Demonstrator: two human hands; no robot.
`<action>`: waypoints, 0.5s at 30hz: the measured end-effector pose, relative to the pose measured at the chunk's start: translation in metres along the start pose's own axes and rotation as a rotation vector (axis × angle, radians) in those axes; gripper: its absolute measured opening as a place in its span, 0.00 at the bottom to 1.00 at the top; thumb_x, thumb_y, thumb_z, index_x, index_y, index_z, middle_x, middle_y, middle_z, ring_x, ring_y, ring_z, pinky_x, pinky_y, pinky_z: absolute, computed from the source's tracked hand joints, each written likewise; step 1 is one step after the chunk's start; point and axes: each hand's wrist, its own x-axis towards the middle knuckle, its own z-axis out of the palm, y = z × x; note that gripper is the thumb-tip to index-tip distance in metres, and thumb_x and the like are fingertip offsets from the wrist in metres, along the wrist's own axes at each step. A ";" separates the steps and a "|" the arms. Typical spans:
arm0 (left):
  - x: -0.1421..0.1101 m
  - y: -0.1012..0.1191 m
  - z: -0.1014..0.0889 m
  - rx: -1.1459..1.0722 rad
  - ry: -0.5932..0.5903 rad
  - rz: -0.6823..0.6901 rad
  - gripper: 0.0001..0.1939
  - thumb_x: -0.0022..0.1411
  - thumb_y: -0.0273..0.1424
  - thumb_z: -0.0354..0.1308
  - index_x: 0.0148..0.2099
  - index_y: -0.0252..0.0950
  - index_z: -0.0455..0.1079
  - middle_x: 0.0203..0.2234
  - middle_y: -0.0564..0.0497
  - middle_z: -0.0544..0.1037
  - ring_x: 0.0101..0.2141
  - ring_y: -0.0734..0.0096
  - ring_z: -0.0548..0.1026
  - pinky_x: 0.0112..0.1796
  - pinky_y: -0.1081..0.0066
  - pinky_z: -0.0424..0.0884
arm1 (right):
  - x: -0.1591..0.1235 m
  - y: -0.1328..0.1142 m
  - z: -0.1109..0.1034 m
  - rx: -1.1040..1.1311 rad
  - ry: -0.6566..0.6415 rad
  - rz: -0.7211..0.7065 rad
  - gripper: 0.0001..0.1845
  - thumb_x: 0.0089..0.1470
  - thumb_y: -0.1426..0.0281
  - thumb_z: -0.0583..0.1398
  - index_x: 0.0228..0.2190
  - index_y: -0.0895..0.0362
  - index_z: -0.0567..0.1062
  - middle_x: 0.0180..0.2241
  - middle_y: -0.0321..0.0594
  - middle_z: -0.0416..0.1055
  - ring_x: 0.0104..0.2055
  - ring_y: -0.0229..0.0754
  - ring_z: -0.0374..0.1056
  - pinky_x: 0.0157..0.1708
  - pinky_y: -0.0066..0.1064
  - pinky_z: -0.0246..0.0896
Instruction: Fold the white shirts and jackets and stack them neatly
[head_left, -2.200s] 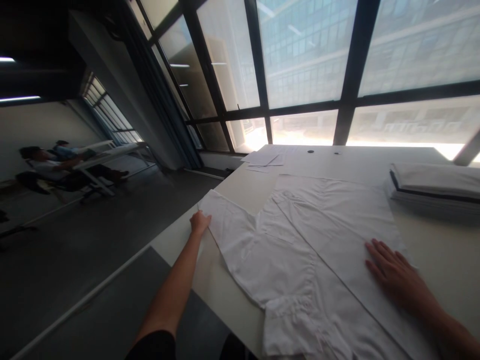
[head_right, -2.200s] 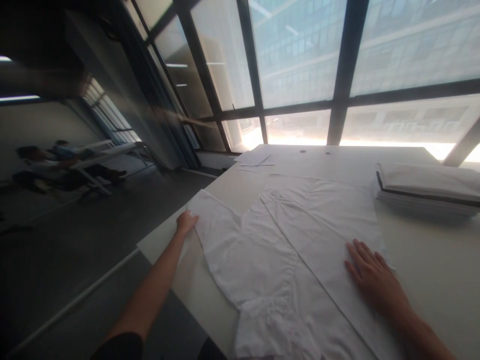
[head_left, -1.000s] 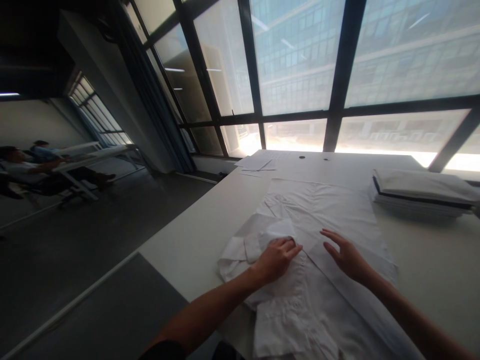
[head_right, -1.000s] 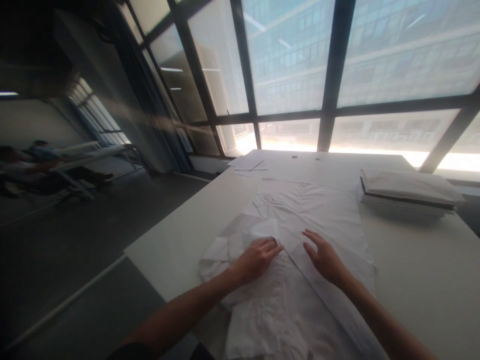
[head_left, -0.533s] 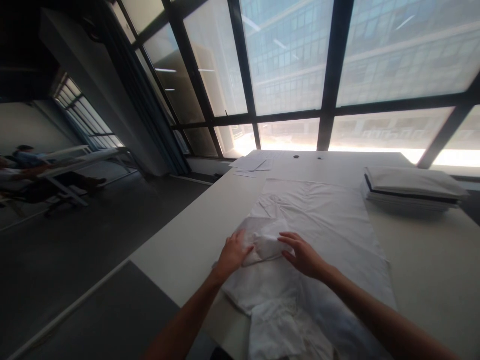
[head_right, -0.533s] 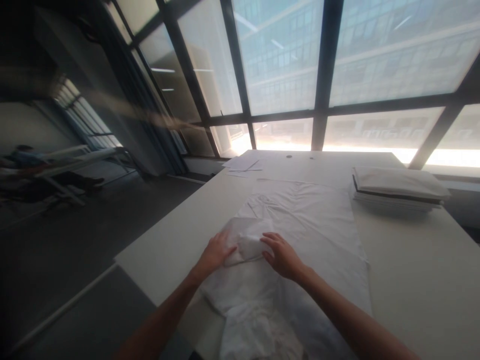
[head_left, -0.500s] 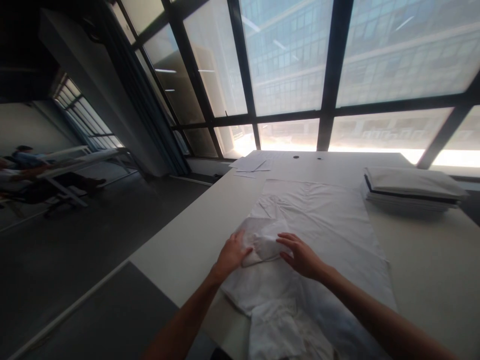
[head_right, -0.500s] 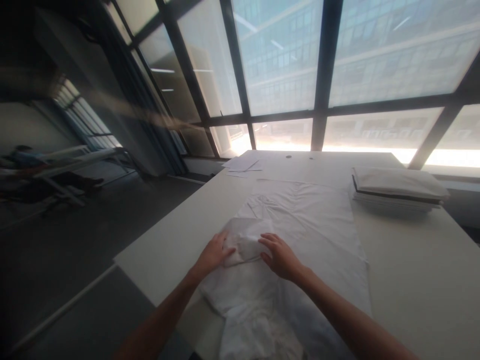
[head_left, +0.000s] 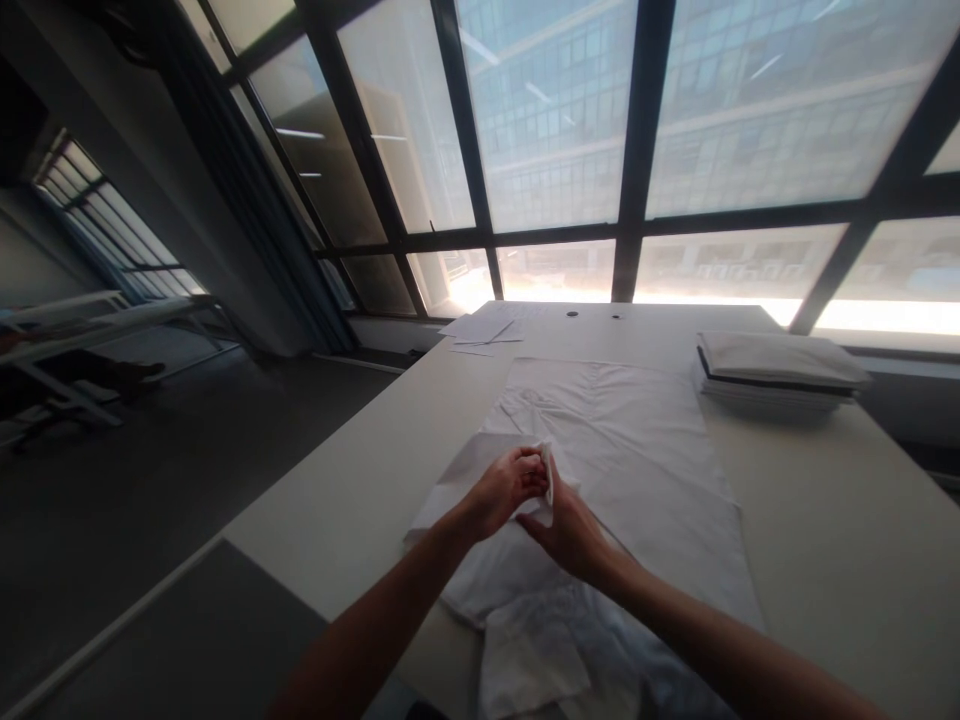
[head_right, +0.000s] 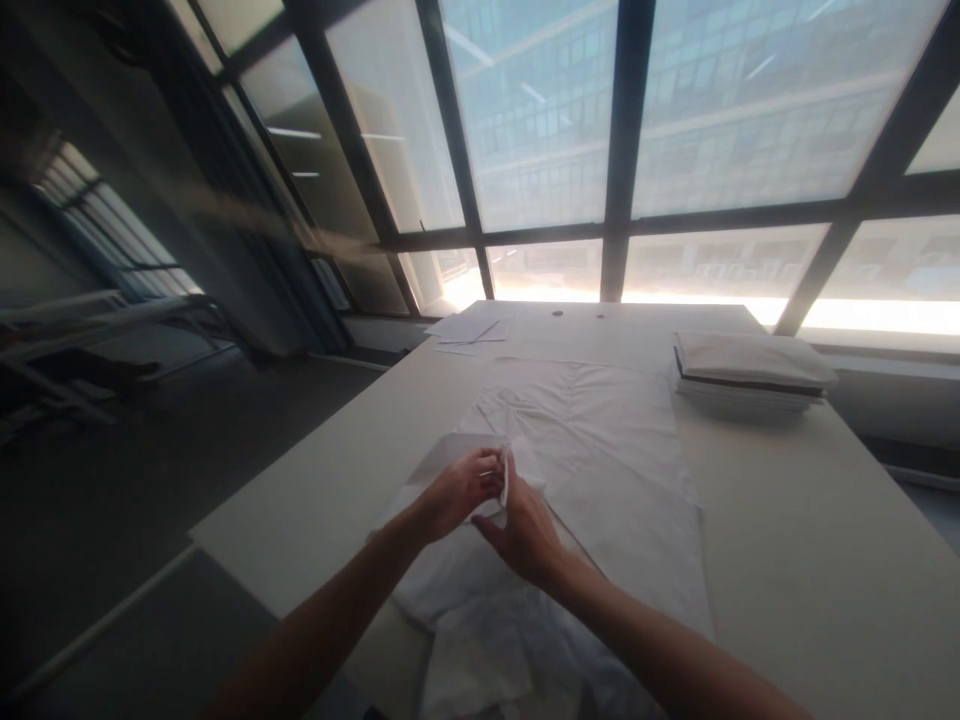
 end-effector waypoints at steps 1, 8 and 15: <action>0.002 0.000 0.009 -0.023 -0.042 -0.007 0.13 0.58 0.31 0.65 0.43 0.33 0.70 0.32 0.48 0.77 0.32 0.71 0.76 0.36 0.73 0.72 | 0.001 -0.002 -0.002 0.075 0.051 0.045 0.39 0.56 0.59 0.63 0.65 0.56 0.60 0.56 0.53 0.71 0.55 0.56 0.69 0.53 0.47 0.65; 0.010 0.028 0.006 0.110 0.002 0.200 0.14 0.58 0.35 0.64 0.44 0.31 0.73 0.34 0.46 0.79 0.34 0.68 0.78 0.40 0.68 0.73 | 0.022 0.003 -0.054 0.408 0.325 0.325 0.23 0.57 0.52 0.60 0.27 0.60 0.76 0.25 0.39 0.74 0.30 0.45 0.69 0.30 0.32 0.64; 0.009 0.072 -0.063 0.416 0.422 0.456 0.15 0.56 0.40 0.58 0.41 0.34 0.71 0.32 0.49 0.78 0.33 0.68 0.78 0.37 0.69 0.71 | 0.061 0.034 -0.160 0.782 0.794 0.469 0.13 0.48 0.63 0.66 0.35 0.57 0.75 0.30 0.38 0.76 0.32 0.41 0.74 0.30 0.30 0.71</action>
